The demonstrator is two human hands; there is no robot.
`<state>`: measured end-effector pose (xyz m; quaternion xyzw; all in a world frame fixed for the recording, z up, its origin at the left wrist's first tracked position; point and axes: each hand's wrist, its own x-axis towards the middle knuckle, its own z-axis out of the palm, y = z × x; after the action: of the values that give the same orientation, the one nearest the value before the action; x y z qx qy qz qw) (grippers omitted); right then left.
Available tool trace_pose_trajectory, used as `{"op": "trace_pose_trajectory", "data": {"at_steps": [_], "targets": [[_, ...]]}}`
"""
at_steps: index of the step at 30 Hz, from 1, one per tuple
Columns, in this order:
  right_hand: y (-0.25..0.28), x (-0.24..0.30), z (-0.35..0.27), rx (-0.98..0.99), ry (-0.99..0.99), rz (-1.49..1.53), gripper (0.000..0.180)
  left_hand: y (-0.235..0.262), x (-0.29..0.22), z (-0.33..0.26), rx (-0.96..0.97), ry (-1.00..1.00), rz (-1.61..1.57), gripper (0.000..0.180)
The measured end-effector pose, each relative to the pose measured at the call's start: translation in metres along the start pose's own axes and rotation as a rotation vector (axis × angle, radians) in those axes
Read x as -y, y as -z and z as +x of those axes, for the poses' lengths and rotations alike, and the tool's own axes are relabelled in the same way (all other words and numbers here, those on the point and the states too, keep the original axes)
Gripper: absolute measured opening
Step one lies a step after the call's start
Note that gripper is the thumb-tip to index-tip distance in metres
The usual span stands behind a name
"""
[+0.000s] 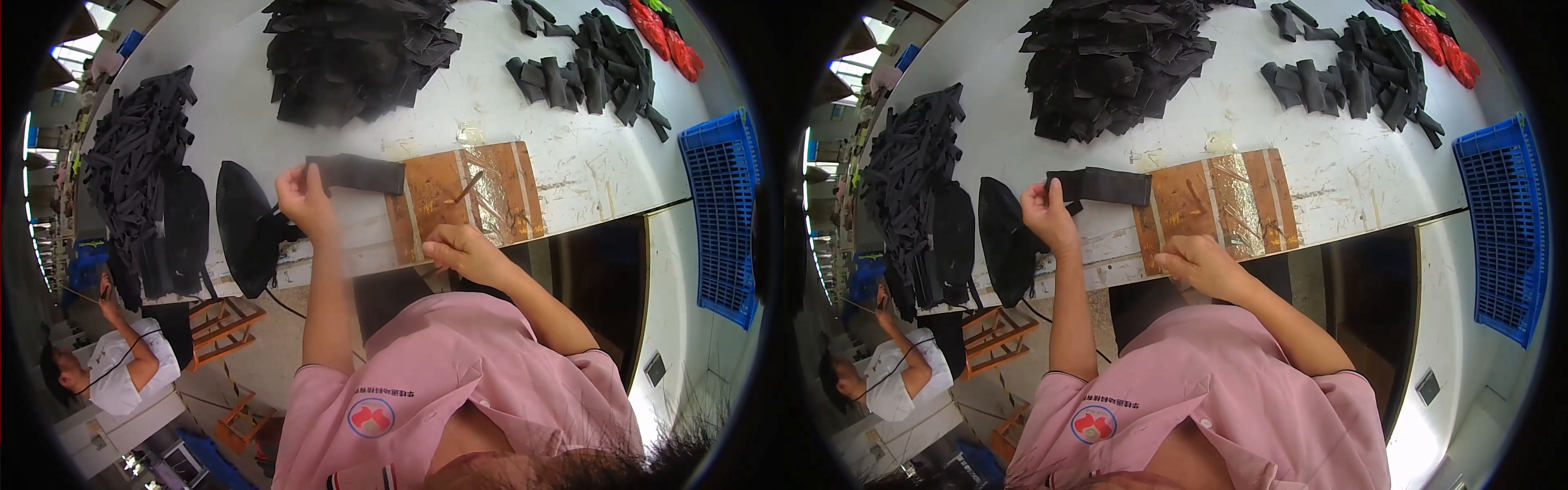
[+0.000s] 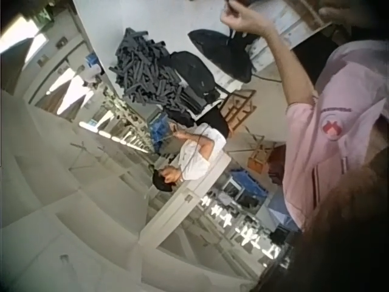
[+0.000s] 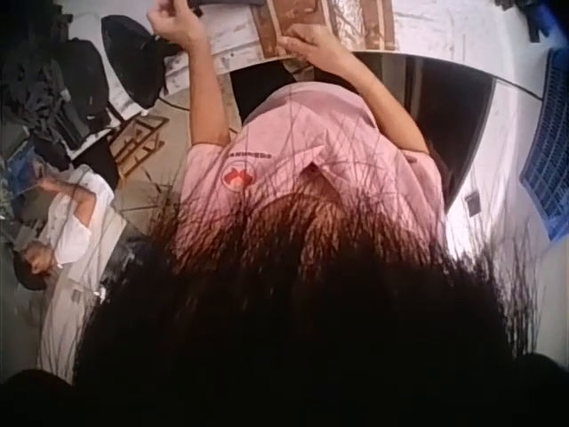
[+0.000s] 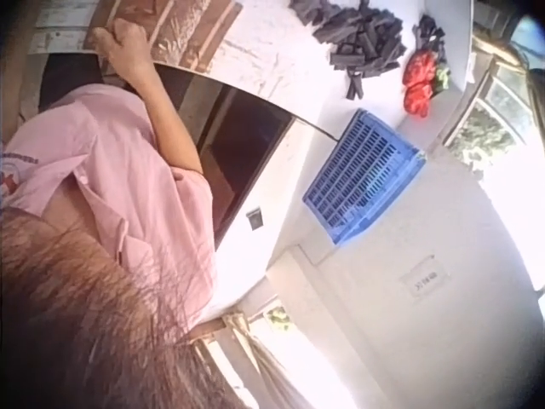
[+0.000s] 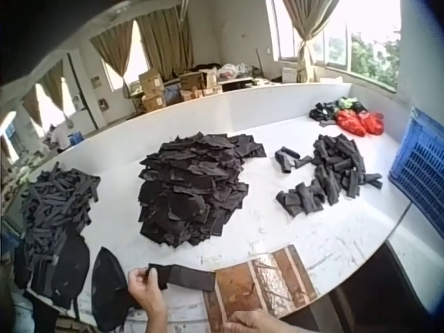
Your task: Applying adhesive to black fabric pieces and assembling them on a workbench.
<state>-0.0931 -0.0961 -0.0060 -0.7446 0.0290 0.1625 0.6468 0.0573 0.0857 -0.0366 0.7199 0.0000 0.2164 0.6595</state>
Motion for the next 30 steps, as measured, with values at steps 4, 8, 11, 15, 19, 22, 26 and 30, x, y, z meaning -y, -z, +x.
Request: {"op": "trace_pose_trajectory", "data": {"at_steps": [4, 8, 11, 15, 19, 22, 26, 30], "targets": [[-0.023, 0.017, 0.019, -0.118, 0.03, -0.054, 0.025, 0.01, -0.043, -0.015, -0.1, 0.201, -0.447, 0.02], [-0.036, 0.026, 0.022, -0.315, 0.232, 0.157, 0.04, 0.026, -0.066, -0.031, -0.013, 0.56, -0.878, 0.02], [-0.043, 0.023, 0.027, -0.267, 0.196, 0.523, 0.034, 0.023, -0.071, -0.058, 0.14, 0.852, -1.127, 0.024], [-0.042, 0.022, 0.025, -0.292, 0.147, 0.716, 0.016, 0.016, -0.059, -0.097, 0.247, 1.041, -1.189, 0.027], [-0.015, 0.025, 0.013, -0.345, 0.295, 0.026, 0.017, 0.025, -0.066, -0.096, 0.184, 0.997, -0.915, 0.025], [0.006, 0.03, 0.005, -0.208, 0.341, -0.246, 0.018, 0.022, -0.091, -0.07, 0.524, 0.416, -0.3, 0.022], [0.017, 0.043, 0.001, -0.015, 0.376, -0.358, 0.019, 0.013, -0.113, -0.05, 0.973, 0.12, 0.059, 0.013], [0.027, 0.044, 0.005, 0.188, 0.33, -0.433, 0.018, 0.011, -0.131, -0.042, 1.265, 0.091, 0.152, 0.011]]}}
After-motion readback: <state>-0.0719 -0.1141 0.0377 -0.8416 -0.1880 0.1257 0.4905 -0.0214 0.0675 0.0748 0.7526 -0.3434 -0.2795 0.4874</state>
